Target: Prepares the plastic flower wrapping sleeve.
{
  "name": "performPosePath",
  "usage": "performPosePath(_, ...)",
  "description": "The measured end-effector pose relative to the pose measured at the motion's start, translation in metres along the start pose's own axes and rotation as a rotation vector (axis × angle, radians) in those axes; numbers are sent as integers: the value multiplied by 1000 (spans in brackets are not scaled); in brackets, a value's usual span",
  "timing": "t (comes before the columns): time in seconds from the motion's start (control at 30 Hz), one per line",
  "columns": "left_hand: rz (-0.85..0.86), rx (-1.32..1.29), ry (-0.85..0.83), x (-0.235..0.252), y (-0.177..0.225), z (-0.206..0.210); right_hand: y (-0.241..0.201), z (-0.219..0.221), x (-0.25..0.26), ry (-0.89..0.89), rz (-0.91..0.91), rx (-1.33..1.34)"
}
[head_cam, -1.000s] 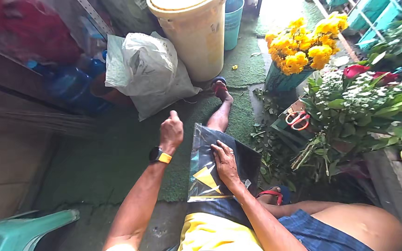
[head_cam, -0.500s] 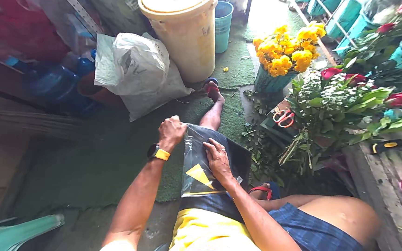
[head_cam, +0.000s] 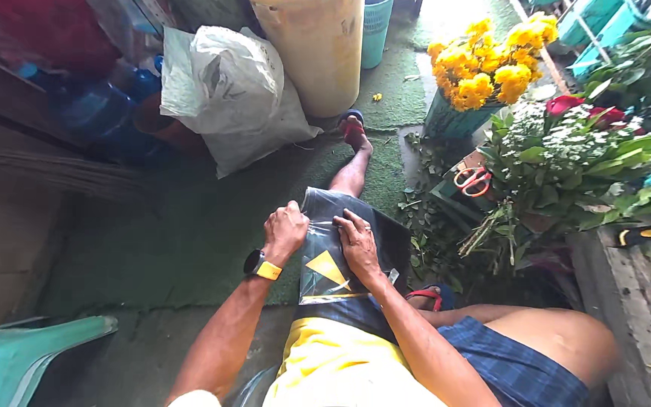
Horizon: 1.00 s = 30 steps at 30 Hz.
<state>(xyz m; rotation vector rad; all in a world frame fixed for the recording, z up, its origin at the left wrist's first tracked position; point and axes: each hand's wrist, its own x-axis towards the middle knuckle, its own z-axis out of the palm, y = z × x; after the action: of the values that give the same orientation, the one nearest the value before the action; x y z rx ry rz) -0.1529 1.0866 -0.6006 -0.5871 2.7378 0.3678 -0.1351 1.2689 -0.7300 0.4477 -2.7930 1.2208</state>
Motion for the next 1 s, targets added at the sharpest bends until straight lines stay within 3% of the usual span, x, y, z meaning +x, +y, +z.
performPosePath(0.13, 102, -201, 184, 27, -40, 13, -3, 3, 4, -20, 2, -11)
performPosePath(0.23, 116, -187, 324, 7, -22, 31, -6, 4, 9, -6, 30, -44)
performPosePath(0.33, 12, -58, 73, -32, -5, 35, -3, 2, 6, -15, 36, -39)
performPosePath(0.43, -18, -83, -131, -43, -23, 24, -2, 2, 1, -14, 22, -31)
performPosePath(0.53, 9, -178, -50, -39, -52, 21, 0, 3, -3, -4, 16, -5)
performPosePath(0.67, 24, -305, 206, -41, -58, 24, 2, 5, 1, 16, 20, -14)
performPosePath(0.83, -15, -234, -139, -74, -44, 38, 1, 3, 0, 26, 17, -22)
performPosePath(1.0, -33, -189, -107, -73, -69, 38, 1, 4, -3, 35, 19, -25)
